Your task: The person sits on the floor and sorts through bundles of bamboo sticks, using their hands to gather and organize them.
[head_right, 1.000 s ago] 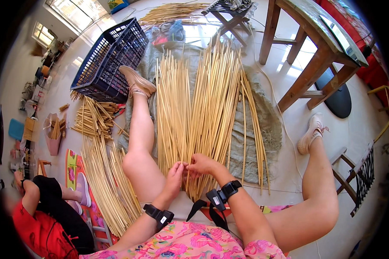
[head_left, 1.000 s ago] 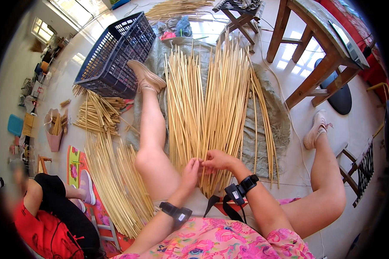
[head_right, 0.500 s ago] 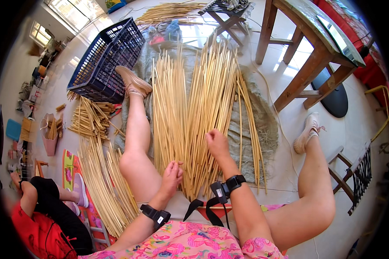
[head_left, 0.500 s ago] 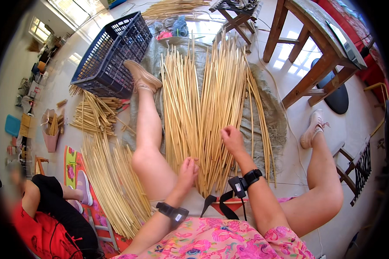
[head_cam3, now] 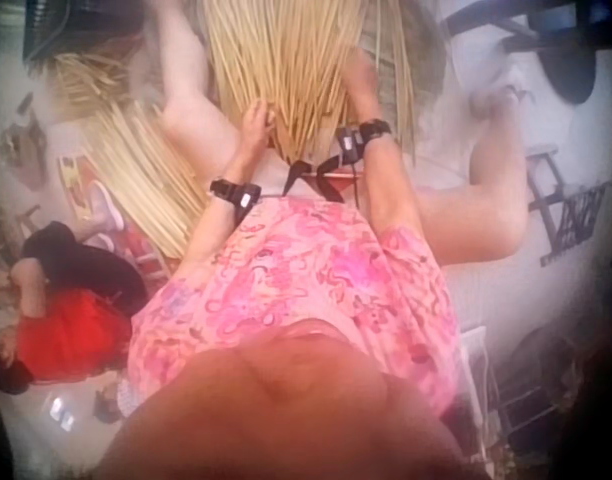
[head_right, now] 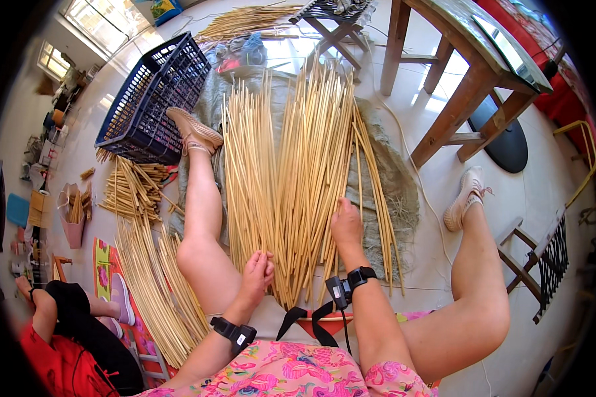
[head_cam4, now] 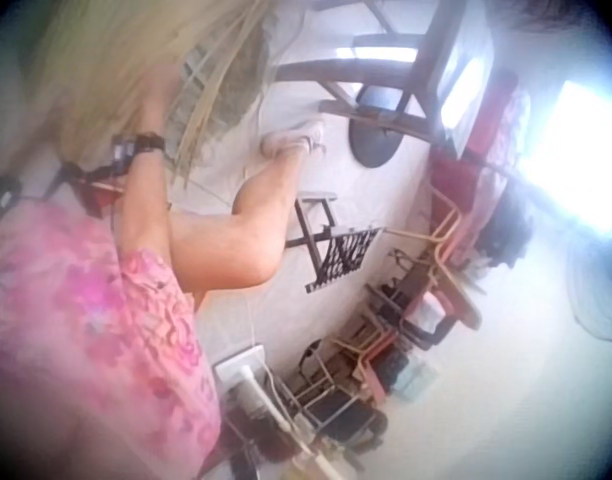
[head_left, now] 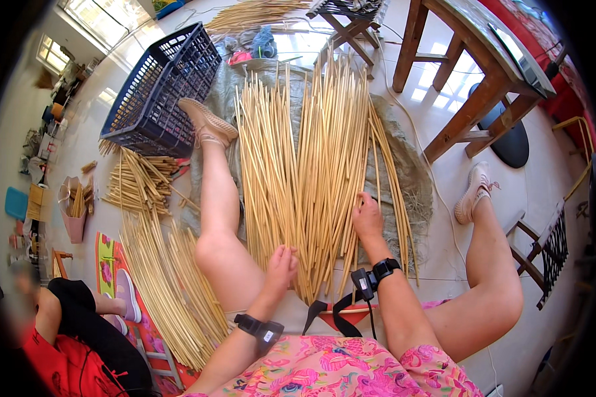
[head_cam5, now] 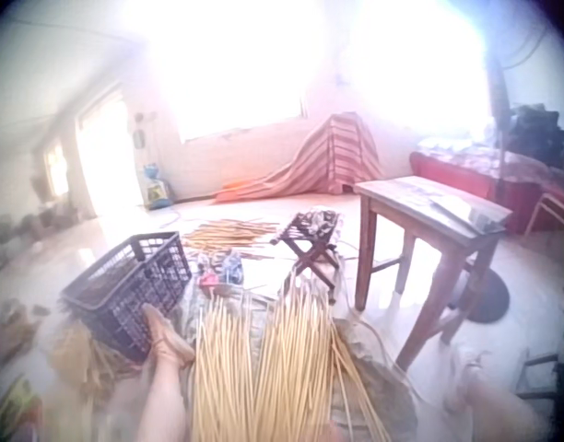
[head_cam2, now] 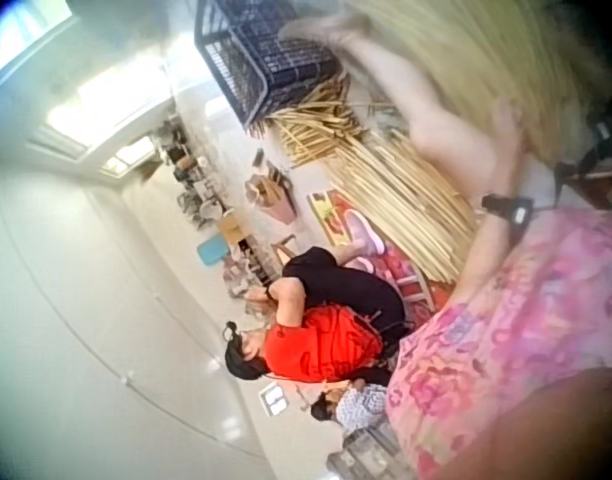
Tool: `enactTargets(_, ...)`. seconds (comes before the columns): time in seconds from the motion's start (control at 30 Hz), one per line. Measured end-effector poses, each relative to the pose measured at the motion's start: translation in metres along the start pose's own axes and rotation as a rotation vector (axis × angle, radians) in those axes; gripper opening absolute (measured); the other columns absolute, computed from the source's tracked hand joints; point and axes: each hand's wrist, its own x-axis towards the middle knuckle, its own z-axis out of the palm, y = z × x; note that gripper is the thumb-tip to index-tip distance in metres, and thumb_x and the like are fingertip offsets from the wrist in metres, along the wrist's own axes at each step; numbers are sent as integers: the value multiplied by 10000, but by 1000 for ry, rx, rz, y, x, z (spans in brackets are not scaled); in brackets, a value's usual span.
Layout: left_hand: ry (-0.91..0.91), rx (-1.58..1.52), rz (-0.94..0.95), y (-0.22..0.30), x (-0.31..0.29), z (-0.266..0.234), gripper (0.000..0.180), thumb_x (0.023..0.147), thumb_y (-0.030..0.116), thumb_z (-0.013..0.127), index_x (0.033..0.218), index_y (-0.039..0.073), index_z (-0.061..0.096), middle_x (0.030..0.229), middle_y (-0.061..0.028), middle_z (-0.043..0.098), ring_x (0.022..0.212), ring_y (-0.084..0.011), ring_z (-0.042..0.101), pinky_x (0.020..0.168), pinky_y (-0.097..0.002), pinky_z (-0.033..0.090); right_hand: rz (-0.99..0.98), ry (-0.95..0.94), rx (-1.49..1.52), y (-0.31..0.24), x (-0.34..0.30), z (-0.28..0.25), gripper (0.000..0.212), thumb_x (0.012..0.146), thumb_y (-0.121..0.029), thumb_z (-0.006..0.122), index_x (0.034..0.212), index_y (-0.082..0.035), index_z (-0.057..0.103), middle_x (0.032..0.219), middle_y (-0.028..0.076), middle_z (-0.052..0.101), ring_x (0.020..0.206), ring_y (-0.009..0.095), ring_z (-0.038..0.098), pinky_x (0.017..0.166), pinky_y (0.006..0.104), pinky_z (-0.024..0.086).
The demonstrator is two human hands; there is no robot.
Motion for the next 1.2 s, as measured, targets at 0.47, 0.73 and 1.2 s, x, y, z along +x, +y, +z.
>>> enactTargets(0.47,11,35,13,-2,0,-3,181,966,237,403,999,68,459,621,29,379,454,-36,303,395,-165,247,200,142,-44,26,8,-24,209,782,-118,613,940,-47,497,842,177,603,812,362,592,683,445,469)
enactTargets(0.73,0,40,19,-1,0,-1,181,966,239,405,998,71,465,621,31,383,453,-36,310,394,-165,249,-15,312,15,22,9,-12,152,791,-106,596,887,-51,491,789,138,576,714,356,565,651,441,455)
enactTargets(1.2,11,58,20,-3,2,-3,187,966,251,401,991,78,465,616,30,378,456,-39,301,399,-169,248,59,-56,86,-6,2,16,206,749,-193,652,763,-10,558,676,149,601,677,309,604,620,380,482)
